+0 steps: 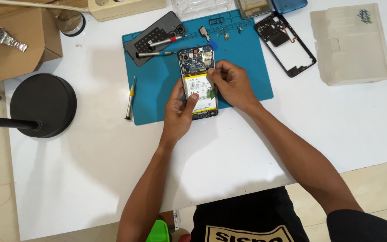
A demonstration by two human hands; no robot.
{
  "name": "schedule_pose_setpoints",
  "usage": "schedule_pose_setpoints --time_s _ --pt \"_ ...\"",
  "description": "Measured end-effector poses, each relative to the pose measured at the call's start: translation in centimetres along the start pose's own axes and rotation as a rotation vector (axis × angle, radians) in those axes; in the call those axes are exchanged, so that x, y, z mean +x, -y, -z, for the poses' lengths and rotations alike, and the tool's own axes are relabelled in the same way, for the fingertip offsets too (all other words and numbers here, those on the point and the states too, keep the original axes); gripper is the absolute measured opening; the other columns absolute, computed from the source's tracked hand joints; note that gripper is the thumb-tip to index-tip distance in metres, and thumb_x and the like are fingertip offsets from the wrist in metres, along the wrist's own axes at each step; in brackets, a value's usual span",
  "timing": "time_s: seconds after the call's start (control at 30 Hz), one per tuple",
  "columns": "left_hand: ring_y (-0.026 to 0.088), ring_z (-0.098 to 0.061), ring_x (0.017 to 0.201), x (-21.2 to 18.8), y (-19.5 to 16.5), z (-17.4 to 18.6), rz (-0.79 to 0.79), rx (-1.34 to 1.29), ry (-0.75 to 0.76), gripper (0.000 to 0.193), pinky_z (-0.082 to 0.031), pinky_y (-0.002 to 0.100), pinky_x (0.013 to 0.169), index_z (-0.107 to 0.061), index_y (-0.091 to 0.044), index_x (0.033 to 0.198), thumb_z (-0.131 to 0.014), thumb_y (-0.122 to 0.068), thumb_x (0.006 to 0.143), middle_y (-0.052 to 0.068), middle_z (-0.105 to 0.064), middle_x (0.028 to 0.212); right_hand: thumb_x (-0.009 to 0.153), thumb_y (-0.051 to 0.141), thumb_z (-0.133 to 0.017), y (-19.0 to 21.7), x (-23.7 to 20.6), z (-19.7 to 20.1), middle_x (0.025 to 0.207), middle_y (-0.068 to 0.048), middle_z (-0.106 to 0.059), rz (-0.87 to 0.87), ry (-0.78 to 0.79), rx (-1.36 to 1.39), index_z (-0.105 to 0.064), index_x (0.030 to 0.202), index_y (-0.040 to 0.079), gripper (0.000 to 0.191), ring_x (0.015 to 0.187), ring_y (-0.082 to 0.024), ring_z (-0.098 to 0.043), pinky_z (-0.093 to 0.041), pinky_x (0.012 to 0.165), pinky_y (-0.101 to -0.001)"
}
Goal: The person assembles a smartphone by placing the battery into the chassis, connecting the ribbon cables, and securing the back cover. They use a screwdriver and a plastic pry tool to manipulate the components and fasten the device.
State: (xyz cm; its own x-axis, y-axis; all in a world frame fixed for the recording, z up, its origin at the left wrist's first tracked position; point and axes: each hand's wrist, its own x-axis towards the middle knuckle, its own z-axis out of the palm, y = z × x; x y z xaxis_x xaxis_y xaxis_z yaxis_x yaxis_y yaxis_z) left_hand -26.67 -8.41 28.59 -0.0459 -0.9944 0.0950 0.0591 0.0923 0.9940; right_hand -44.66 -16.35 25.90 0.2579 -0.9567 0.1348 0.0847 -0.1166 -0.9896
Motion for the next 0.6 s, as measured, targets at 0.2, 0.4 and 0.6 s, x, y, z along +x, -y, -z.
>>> schedule_pose_setpoints --time_s 0.2,0.4,0.6 --pt "0.021 -0.066 0.124 0.9 -2.4 -2.2 -0.023 0.062 0.002 0.057 -0.059 0.035 0.099 -0.034 -0.001 0.157 -0.057 -0.011 0.105 0.019 -0.062 0.141 0.105 0.016 -0.067 3.5 0.5 2.0 0.079 -0.002 -0.063 -0.052 -0.042 -0.066 -0.058 0.092 0.002 0.021 0.067 -0.005 -0.054 -0.044 0.056 -0.0232" --pt "0.019 -0.070 0.115 2.3 -5.7 -3.3 0.024 -0.017 -0.115 0.051 -0.061 0.034 0.096 -0.040 -0.001 0.152 -0.055 -0.014 0.105 0.016 -0.067 0.134 0.099 0.023 -0.068 8.9 0.3 2.9 0.082 0.000 -0.067 -0.232 0.211 -0.137 -0.066 0.099 0.008 0.016 0.077 -0.006 -0.065 -0.054 0.063 -0.0233" --pt "0.017 -0.062 0.121 3.5 -7.1 -4.4 0.031 -0.266 -0.036 0.045 -0.054 0.034 0.103 -0.043 0.002 0.153 -0.050 -0.013 0.111 0.015 -0.063 0.134 0.096 0.024 -0.071 11.6 0.7 4.7 0.084 0.000 -0.070 -0.180 0.225 -0.100 -0.061 0.094 0.007 0.020 0.079 -0.007 -0.067 -0.055 0.065 -0.0248"
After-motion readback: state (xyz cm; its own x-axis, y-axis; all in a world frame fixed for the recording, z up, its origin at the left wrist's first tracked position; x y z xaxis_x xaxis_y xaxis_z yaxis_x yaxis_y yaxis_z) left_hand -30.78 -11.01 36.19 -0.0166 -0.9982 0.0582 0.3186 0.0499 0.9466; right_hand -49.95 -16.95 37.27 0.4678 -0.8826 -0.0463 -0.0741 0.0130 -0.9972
